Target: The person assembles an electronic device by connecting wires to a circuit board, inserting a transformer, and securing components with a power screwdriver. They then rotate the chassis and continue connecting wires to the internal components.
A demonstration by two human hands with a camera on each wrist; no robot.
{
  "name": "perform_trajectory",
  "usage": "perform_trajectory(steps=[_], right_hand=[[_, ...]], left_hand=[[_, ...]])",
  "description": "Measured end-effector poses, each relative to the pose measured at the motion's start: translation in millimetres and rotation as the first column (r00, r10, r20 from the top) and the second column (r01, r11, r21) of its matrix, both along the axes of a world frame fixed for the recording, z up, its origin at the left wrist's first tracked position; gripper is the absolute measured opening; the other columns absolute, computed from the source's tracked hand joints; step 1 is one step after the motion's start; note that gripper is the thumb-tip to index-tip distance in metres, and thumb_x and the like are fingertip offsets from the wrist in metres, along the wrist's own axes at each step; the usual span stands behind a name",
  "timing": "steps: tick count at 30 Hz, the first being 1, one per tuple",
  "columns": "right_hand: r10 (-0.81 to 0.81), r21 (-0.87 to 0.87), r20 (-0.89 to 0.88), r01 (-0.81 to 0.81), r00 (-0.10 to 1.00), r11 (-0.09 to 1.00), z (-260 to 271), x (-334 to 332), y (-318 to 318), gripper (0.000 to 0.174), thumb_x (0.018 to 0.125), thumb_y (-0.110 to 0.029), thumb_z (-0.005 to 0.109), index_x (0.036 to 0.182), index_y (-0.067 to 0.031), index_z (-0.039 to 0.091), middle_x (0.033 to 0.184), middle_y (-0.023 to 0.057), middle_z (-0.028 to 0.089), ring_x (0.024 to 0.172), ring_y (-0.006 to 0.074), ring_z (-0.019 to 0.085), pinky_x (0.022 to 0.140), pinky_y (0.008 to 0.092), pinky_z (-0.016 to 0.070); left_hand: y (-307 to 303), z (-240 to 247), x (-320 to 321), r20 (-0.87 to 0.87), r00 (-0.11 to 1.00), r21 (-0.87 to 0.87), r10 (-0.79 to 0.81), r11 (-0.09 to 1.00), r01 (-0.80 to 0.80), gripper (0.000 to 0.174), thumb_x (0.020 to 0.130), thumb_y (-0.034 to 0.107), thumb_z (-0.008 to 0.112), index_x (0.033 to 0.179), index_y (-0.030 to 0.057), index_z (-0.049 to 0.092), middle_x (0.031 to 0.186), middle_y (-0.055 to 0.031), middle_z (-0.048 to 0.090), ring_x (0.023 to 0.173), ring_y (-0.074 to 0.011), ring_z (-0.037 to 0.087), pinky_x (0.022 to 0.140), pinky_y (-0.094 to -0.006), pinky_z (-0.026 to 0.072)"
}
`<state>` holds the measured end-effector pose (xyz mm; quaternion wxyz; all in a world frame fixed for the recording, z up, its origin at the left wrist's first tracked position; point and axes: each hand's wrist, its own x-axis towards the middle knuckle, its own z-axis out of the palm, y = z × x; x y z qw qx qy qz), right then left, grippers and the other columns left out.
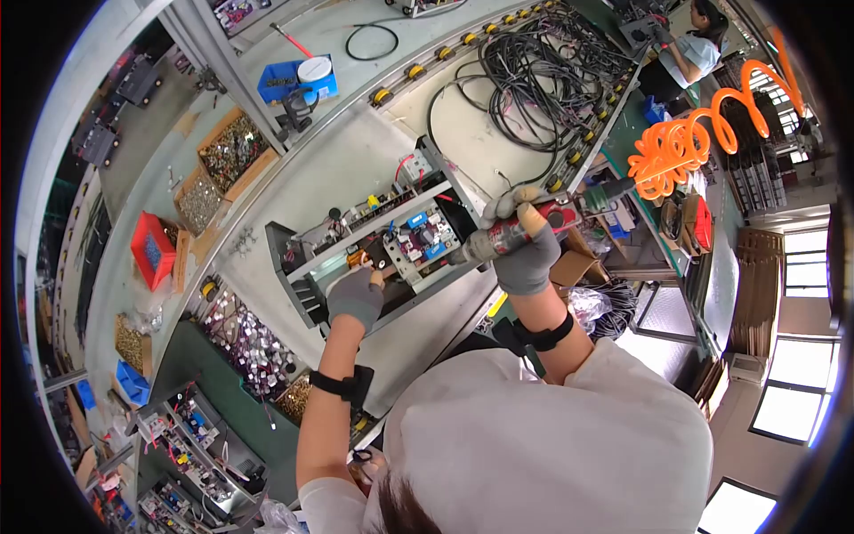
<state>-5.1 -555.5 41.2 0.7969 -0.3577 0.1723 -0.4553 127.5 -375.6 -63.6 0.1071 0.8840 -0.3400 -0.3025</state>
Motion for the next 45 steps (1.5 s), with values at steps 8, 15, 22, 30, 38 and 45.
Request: perform_trajectory(steps=[8,15,22,30,38,45], right_hand=[[0.096,-0.111,-0.058,-0.102,0.994,0.989,-23,-2,-3,0.018,0.082,-0.013,0.051,0.098,-0.0046,0.052,0.082,0.0094,0.055,0.078,0.0249,0.053,0.071,0.0371,0.0443],[0.048,-0.053,-0.117,-0.055,0.992,0.997,-30,4,7,0.016,0.078,-0.006,0.054,0.092,0.0001,0.053,0.075,0.0118,0.057,0.070,0.0237,0.058,0.066,0.0345,0.0478],[0.119,-0.115,-0.104,-0.131,0.987,0.985,-57,15,15,0.018,0.078,-0.002,0.054,0.096,-0.0005,0.052,0.078,0.0110,0.058,0.072,0.0223,0.057,0.070,0.0363,0.0473],[0.212,-0.207,-0.111,-0.231,0.971,0.950,-78,20,25,0.019,0.077,0.004,0.057,0.094,-0.0015,0.052,0.082,0.0113,0.059,0.076,0.0200,0.058,0.069,0.0338,0.0488],[0.297,-0.366,-0.111,-0.317,0.948,0.875,-91,17,36,0.022,0.076,0.008,0.058,0.095,-0.0024,0.052,0.090,0.0119,0.059,0.084,0.0185,0.059,0.071,0.0314,0.0513],[0.315,-0.426,-0.318,-0.432,0.894,0.795,-79,26,51,0.022,0.077,0.010,0.057,0.095,-0.0004,0.051,0.088,0.0107,0.058,0.077,0.0188,0.063,0.065,0.0319,0.0548]], left_hand=[[-26,-17,-1,0.470,0.683,0.153,-0.560,0.813,0.561,0.014,0.083,0.018,0.051,0.088,0.0139,0.064,0.088,-0.0033,0.059,0.088,-0.0214,0.057,0.069,-0.0379,0.0452],[-31,-10,-9,0.257,0.878,0.110,-0.404,0.915,0.389,0.015,0.079,0.020,0.058,0.091,0.0133,0.064,0.095,-0.0047,0.061,0.093,-0.0248,0.059,0.075,-0.0360,0.0477],[-55,8,-7,0.039,0.943,0.355,-0.330,0.887,0.296,0.022,0.078,0.019,0.058,0.095,0.0115,0.069,0.100,-0.0075,0.065,0.095,-0.0257,0.062,0.076,-0.0359,0.0505],[-54,-6,-6,0.037,0.950,0.321,-0.309,0.904,0.282,0.021,0.077,0.018,0.058,0.093,0.0112,0.070,0.097,-0.0095,0.067,0.093,-0.0264,0.064,0.076,-0.0362,0.0510],[-49,24,-9,-0.052,0.997,0.327,-0.062,0.942,0.076,0.022,0.079,0.022,0.058,0.095,0.0124,0.069,0.100,-0.0104,0.066,0.096,-0.0265,0.063,0.076,-0.0362,0.0506],[-39,17,-3,-0.127,0.992,0.265,0.007,0.964,0.027,0.025,0.078,0.021,0.057,0.099,0.0126,0.068,0.101,-0.0110,0.066,0.096,-0.0287,0.062,0.079,-0.0377,0.0501]])
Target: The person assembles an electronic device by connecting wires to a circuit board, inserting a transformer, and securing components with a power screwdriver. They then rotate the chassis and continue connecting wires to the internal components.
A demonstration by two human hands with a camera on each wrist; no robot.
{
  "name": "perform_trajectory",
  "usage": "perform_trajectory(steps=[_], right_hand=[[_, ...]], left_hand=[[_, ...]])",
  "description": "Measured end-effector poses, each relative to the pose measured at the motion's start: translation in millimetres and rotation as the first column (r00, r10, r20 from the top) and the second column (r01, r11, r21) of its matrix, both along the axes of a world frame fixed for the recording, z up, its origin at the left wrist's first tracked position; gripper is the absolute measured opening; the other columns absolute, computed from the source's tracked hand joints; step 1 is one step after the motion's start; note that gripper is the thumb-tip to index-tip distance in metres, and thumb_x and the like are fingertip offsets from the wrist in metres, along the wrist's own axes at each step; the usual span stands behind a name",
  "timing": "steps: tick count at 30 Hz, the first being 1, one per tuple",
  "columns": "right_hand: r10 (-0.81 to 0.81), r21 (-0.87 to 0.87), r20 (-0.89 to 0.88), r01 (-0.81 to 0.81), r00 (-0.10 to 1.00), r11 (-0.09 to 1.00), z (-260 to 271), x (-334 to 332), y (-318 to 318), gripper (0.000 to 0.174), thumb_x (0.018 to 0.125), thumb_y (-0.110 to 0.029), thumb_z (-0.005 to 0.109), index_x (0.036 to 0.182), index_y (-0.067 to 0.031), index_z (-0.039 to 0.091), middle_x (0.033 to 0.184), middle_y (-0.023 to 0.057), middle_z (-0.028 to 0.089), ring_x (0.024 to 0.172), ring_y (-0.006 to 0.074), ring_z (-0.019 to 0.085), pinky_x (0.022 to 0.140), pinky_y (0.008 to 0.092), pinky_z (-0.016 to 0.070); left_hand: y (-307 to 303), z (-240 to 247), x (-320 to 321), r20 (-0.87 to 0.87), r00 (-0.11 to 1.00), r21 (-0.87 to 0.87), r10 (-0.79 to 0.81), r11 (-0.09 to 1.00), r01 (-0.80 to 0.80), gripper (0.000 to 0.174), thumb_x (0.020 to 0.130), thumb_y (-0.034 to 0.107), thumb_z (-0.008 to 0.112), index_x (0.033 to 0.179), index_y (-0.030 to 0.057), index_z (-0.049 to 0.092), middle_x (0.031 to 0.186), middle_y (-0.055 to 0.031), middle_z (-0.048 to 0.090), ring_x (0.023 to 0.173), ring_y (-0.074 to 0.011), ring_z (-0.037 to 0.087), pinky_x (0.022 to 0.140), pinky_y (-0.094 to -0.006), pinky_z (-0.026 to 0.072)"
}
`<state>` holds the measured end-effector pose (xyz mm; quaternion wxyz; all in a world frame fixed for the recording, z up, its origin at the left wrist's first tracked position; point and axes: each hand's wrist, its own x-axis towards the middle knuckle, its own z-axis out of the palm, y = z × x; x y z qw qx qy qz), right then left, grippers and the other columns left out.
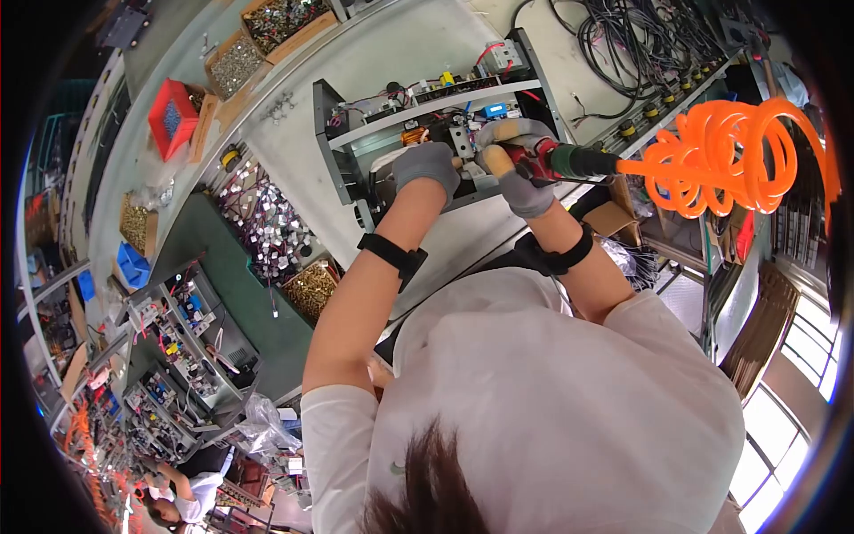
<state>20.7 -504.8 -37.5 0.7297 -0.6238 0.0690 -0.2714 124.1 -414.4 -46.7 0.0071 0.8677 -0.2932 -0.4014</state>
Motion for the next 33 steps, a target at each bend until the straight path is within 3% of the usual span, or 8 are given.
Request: perform_trajectory(steps=[5,21,24,26,28,29,30,33], right_hand=[[-0.105,0.059,-0.075,0.110,0.992,0.992,-2,4,0,0.021,0.076,0.007,0.062,0.092,-0.0046,0.054,0.085,0.0047,0.059,0.075,0.0118,0.058,0.069,0.0265,0.0491],[-0.056,-0.008,-0.098,0.055,0.994,0.998,-15,7,1,0.024,0.075,0.008,0.062,0.092,-0.0047,0.051,0.084,0.0049,0.058,0.076,0.0119,0.057,0.069,0.0271,0.0474],[-0.012,0.081,-0.089,0.019,0.996,0.997,-18,5,-1,0.025,0.075,0.009,0.061,0.094,-0.0035,0.052,0.086,0.0060,0.058,0.077,0.0124,0.057,0.072,0.0275,0.0477],[-0.004,0.044,-0.067,0.007,0.998,0.999,-12,9,1,0.027,0.074,0.009,0.061,0.096,-0.0031,0.053,0.088,0.0068,0.059,0.079,0.0130,0.057,0.073,0.0277,0.0478],[-0.002,0.000,-0.037,0.002,0.999,1.000,-6,11,1,0.029,0.074,0.010,0.061,0.098,-0.0026,0.053,0.089,0.0076,0.059,0.080,0.0135,0.058,0.074,0.0279,0.0479],[-0.032,0.027,-0.032,0.033,0.999,0.999,-3,9,0,0.032,0.073,0.011,0.061,0.101,-0.0020,0.053,0.091,0.0083,0.059,0.081,0.0140,0.058,0.075,0.0286,0.0481],[-0.061,0.055,-0.029,0.063,0.998,0.997,0,7,-2,0.035,0.072,0.012,0.061,0.103,-0.0014,0.053,0.092,0.0089,0.060,0.083,0.0144,0.058,0.076,0.0292,0.0483],[-0.122,0.156,0.039,0.115,0.992,0.981,42,9,-3,0.027,0.074,0.006,0.058,0.098,-0.0013,0.052,0.088,0.0114,0.059,0.077,0.0189,0.057,0.072,0.0330,0.0483]], left_hand=[[2,-21,-1,0.021,0.999,-0.026,-0.027,0.999,0.028,0.023,0.079,0.017,0.055,0.097,0.0111,0.068,0.100,-0.0109,0.066,0.095,-0.0288,0.063,0.079,-0.0373,0.0501],[12,-14,-1,-0.059,0.996,-0.158,0.066,0.985,-0.074,0.030,0.084,0.033,0.058,0.096,0.0080,0.069,0.099,-0.0130,0.066,0.093,-0.0294,0.063,0.076,-0.0382,0.0501],[21,-11,-13,-0.028,0.985,-0.303,0.172,0.937,-0.173,0.030,0.083,0.031,0.057,0.096,0.0051,0.065,0.096,-0.0138,0.065,0.092,-0.0295,0.063,0.076,-0.0386,0.0497],[23,-18,-23,-0.112,0.806,-0.578,0.581,0.622,-0.528,0.027,0.080,0.025,0.059,0.103,0.0101,0.060,0.088,-0.0134,0.063,0.082,-0.0325,0.062,0.077,-0.0370,0.0492],[34,-73,-17,-0.150,0.898,-0.642,0.415,0.649,-0.407,0.025,0.084,0.019,0.055,0.103,0.0040,0.055,0.087,-0.0130,0.061,0.077,-0.0290,0.062,0.070,-0.0353,0.0498],[37,-84,-14,-0.696,0.546,-0.392,0.467,0.391,-0.833,0.022,0.086,0.015,0.051,0.102,0.0018,0.055,0.087,-0.0124,0.061,0.075,-0.0260,0.062,0.066,-0.0332,0.0500],[37,-87,-12,-0.946,-0.039,0.097,0.321,0.166,-0.981,0.020,0.088,0.011,0.048,0.101,-0.0004,0.056,0.087,-0.0119,0.060,0.074,-0.0229,0.061,0.062,-0.0311,0.0502],[43,-29,-29,-0.963,0.003,0.030,0.268,0.118,-0.993,0.023,0.095,0.012,0.040,0.106,-0.0016,0.054,0.091,-0.0120,0.061,0.072,-0.0175,0.061,0.056,-0.0261,0.0507]])
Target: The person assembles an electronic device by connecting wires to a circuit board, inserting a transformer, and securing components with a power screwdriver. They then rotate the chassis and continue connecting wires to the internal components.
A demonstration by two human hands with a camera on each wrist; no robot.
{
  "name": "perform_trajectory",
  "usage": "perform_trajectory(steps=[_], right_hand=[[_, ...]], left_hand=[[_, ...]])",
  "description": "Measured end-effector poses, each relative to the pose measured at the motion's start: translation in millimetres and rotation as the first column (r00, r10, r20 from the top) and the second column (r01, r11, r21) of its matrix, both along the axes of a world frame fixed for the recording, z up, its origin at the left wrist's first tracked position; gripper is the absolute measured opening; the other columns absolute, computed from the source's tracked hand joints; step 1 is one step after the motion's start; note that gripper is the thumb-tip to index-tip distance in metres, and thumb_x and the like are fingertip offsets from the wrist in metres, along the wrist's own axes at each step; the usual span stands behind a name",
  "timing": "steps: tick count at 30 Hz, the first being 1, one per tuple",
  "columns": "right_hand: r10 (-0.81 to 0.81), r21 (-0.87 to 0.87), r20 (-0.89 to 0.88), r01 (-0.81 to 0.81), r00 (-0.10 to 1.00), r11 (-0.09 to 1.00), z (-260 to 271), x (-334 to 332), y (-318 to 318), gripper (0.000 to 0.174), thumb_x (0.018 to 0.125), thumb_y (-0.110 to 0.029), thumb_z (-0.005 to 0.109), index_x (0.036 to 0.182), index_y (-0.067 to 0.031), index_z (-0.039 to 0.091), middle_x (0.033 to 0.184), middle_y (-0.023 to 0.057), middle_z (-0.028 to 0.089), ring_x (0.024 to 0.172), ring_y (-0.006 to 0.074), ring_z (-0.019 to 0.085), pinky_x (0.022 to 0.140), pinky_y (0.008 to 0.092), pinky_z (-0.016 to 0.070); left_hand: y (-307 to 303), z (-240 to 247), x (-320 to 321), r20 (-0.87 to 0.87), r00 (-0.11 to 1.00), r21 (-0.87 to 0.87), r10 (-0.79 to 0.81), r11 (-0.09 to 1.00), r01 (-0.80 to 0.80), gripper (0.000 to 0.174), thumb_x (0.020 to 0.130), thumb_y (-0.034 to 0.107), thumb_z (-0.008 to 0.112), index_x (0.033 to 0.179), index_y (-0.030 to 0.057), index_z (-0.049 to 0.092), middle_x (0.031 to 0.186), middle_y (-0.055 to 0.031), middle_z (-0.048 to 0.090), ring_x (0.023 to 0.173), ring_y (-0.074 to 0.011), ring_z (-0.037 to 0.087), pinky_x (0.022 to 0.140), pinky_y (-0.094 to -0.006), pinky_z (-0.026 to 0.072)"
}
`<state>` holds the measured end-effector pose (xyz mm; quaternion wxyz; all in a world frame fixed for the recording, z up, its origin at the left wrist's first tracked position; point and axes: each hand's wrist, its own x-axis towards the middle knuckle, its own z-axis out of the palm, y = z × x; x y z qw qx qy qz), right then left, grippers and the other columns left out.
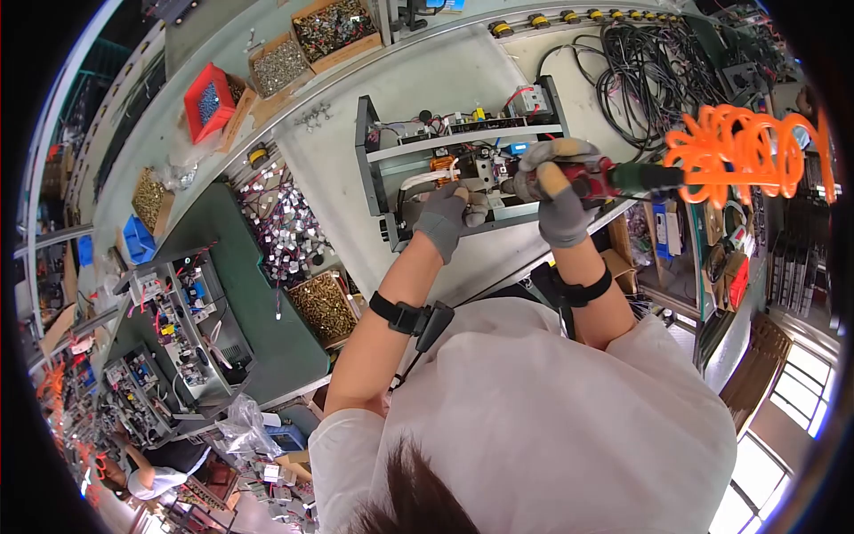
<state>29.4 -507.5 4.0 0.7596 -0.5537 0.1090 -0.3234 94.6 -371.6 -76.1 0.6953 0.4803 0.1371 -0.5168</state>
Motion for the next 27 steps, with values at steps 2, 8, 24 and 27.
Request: perform_trajectory(steps=[2,8,24,27], right_hand=[[-0.036,-0.021,0.128,0.039,0.991,0.999,19,2,-6,0.021,0.077,-0.006,0.057,0.096,-0.0017,0.051,0.084,0.0127,0.058,0.074,0.0239,0.055,0.073,0.0396,0.0459],[-0.105,0.236,0.186,0.060,0.977,0.970,43,-7,-18,0.023,0.080,-0.011,0.049,0.102,-0.0035,0.051,0.085,0.0118,0.055,0.079,0.0259,0.053,0.073,0.0396,0.0441],[-0.058,0.125,0.264,0.026,0.963,0.992,37,-13,-15,0.024,0.078,-0.014,0.051,0.100,-0.0046,0.051,0.081,0.0105,0.051,0.076,0.0261,0.051,0.070,0.0393,0.0433],[-0.057,0.228,0.250,-0.001,0.967,0.974,37,-14,-18,0.023,0.079,-0.015,0.051,0.100,-0.0049,0.051,0.081,0.0101,0.051,0.076,0.0259,0.051,0.070,0.0390,0.0429]], left_hand=[[-3,8,-6,0.074,0.996,0.041,0.041,0.998,-0.044,0.028,0.097,0.023,0.041,0.107,-0.0010,0.052,0.096,-0.0147,0.062,0.075,-0.0181,0.063,0.057,-0.0245,0.0524],[-8,-10,-9,-0.226,0.969,-0.203,0.099,0.968,-0.146,0.025,0.094,0.028,0.049,0.102,0.0046,0.051,0.088,-0.0135,0.063,0.069,-0.0185,0.063,0.045,-0.0200,0.0499],[-8,15,-18,-0.245,0.964,-0.378,0.101,0.906,-0.191,0.029,0.089,0.031,0.057,0.096,0.0032,0.053,0.078,-0.0076,0.059,0.061,-0.0118,0.054,0.043,-0.0180,0.0415],[-7,17,-18,-0.166,0.982,-0.370,0.091,0.917,-0.148,0.028,0.090,0.028,0.057,0.098,0.0021,0.053,0.081,-0.0098,0.060,0.061,-0.0118,0.054,0.044,-0.0191,0.0418]])
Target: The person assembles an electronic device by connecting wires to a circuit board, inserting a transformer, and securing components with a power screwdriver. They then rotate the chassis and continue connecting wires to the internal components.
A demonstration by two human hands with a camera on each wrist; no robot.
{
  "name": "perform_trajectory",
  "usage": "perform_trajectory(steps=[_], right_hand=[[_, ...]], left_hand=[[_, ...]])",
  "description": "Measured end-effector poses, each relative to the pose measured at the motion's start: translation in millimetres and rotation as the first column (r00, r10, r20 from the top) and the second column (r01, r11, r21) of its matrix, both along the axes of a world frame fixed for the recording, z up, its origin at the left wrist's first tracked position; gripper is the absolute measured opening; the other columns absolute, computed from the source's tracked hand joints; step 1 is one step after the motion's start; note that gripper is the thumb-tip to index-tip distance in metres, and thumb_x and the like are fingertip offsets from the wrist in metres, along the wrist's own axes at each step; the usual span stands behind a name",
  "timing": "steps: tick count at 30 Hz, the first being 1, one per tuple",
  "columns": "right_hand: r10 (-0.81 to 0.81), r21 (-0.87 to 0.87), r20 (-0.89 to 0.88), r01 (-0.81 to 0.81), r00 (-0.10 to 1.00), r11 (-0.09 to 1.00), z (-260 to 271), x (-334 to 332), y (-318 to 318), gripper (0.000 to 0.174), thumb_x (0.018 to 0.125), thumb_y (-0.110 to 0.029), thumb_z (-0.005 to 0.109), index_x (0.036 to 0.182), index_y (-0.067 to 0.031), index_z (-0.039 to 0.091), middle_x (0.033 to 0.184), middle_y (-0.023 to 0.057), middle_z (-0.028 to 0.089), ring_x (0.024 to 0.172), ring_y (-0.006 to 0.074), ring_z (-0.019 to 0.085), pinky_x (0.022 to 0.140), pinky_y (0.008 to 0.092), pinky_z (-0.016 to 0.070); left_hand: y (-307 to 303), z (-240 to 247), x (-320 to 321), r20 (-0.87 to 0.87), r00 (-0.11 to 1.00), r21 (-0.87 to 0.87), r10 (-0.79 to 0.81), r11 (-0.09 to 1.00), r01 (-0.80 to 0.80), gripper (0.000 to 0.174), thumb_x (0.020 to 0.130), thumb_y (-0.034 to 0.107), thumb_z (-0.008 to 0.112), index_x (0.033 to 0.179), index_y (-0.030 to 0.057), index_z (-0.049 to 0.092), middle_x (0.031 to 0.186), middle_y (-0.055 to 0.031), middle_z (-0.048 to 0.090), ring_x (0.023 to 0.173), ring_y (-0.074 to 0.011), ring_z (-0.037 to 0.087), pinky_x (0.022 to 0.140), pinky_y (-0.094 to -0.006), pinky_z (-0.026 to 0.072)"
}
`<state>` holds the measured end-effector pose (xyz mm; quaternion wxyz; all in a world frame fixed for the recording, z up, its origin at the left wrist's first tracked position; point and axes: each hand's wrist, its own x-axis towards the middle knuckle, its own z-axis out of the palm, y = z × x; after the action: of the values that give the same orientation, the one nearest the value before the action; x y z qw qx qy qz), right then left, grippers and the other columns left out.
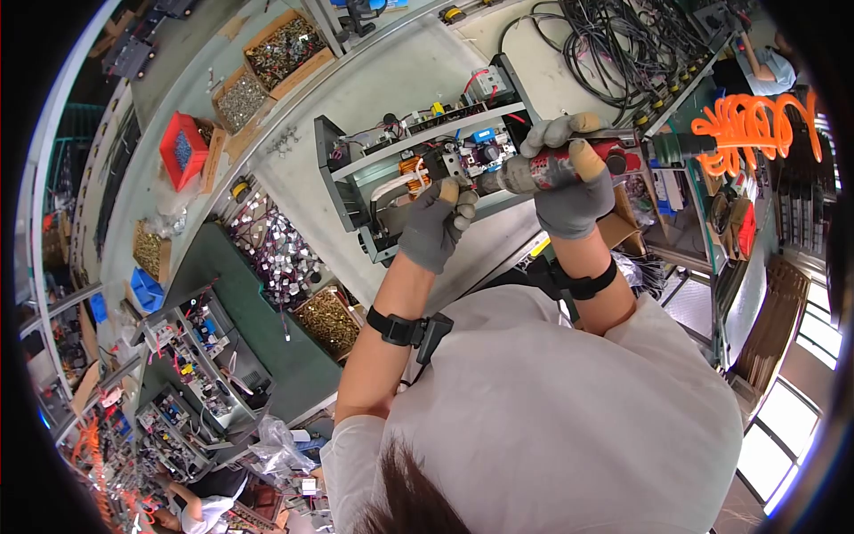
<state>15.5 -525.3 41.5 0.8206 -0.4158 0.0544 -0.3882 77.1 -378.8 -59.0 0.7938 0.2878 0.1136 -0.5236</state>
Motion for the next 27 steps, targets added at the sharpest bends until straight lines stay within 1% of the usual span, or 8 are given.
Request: perform_trajectory(steps=[5,7,11,16,18,20,24,27], right_hand=[[-0.034,0.085,-0.032,0.037,0.999,0.996,-7,-2,-13,0.021,0.082,-0.014,0.049,0.101,-0.0055,0.051,0.081,0.0095,0.052,0.077,0.0253,0.051,0.072,0.0381,0.0427],[-0.078,0.121,-0.025,0.081,0.997,0.989,-10,-1,-18,0.020,0.082,-0.009,0.051,0.101,-0.0019,0.048,0.082,0.0114,0.056,0.074,0.0254,0.056,0.069,0.0391,0.0468],[-0.151,0.061,-0.066,0.155,0.986,0.986,-12,4,-27,0.021,0.080,-0.007,0.051,0.100,-0.0003,0.050,0.079,0.0132,0.058,0.070,0.0251,0.058,0.068,0.0374,0.0479],[-0.261,0.054,-0.055,0.264,0.964,0.963,-27,17,-33,0.021,0.076,-0.003,0.056,0.097,0.0019,0.053,0.078,0.0129,0.060,0.070,0.0233,0.061,0.065,0.0346,0.0498],[-0.254,0.025,-0.094,0.258,0.963,0.966,-30,21,-33,0.021,0.075,-0.002,0.057,0.096,0.0018,0.054,0.077,0.0132,0.060,0.068,0.0221,0.061,0.064,0.0335,0.0501],[-0.218,0.018,-0.096,0.221,0.971,0.975,-33,22,-35,0.021,0.074,-0.001,0.057,0.095,0.0020,0.054,0.076,0.0132,0.060,0.068,0.0214,0.061,0.064,0.0325,0.0503],[-0.195,-0.089,-0.180,0.182,0.964,0.979,-39,23,-34,0.020,0.079,-0.004,0.050,0.099,-0.0001,0.051,0.079,0.0144,0.057,0.071,0.0252,0.057,0.068,0.0380,0.0475],[-0.174,-0.084,-0.167,0.162,0.970,0.983,-39,25,-33,0.021,0.077,-0.003,0.054,0.097,0.0011,0.052,0.078,0.0134,0.059,0.070,0.0227,0.058,0.066,0.0352,0.0489]], left_hand=[[-2,10,23,-0.067,0.960,0.060,-0.271,0.959,0.275,0.031,0.089,0.028,0.058,0.102,0.0001,0.055,0.080,-0.0109,0.060,0.061,-0.0116,0.055,0.043,-0.0201,0.0425],[-17,-14,36,0.135,0.976,0.672,-0.171,0.740,0.037,0.041,0.085,0.037,0.059,0.104,0.0007,0.057,0.079,-0.0114,0.060,0.061,-0.0145,0.052,0.049,-0.0221,0.0378],[-35,-1,57,0.475,0.783,0.704,-0.403,0.708,-0.063,0.035,0.081,0.027,0.064,0.104,0.0007,0.062,0.079,-0.0071,0.059,0.068,-0.0130,0.056,0.050,-0.0238,0.0480],[-52,-32,77,0.179,0.780,0.697,-0.600,0.637,0.330,0.035,0.073,0.028,0.073,0.098,0.0040,0.065,0.085,-0.0041,0.059,0.072,-0.0158,0.055,0.061,-0.0301,0.0470],[-55,-38,75,0.158,0.796,0.723,-0.584,0.617,0.309,0.026,0.075,0.027,0.071,0.090,0.0069,0.066,0.070,-0.0016,0.055,0.059,-0.0133,0.051,0.048,-0.0270,0.0404],[-54,-37,76,0.008,0.843,0.595,-0.537,0.680,0.428,0.004,0.083,0.021,0.059,0.084,0.0170,0.061,0.045,0.0095,0.031,0.032,-0.0051,0.024,0.032,-0.0234,0.0152],[-53,-49,76,0.031,0.828,0.626,-0.559,0.657,0.420,0.005,0.084,0.020,0.058,0.081,0.0165,0.061,0.044,0.0092,0.031,0.032,-0.0048,0.025,0.032,-0.0236,0.0157],[-50,-61,77,0.050,0.864,0.539,-0.501,0.742,0.399,0.011,0.078,0.020,0.066,0.075,0.0090,0.065,0.055,0.0009,0.048,0.042,-0.0112,0.042,0.038,-0.0265,0.0300]])
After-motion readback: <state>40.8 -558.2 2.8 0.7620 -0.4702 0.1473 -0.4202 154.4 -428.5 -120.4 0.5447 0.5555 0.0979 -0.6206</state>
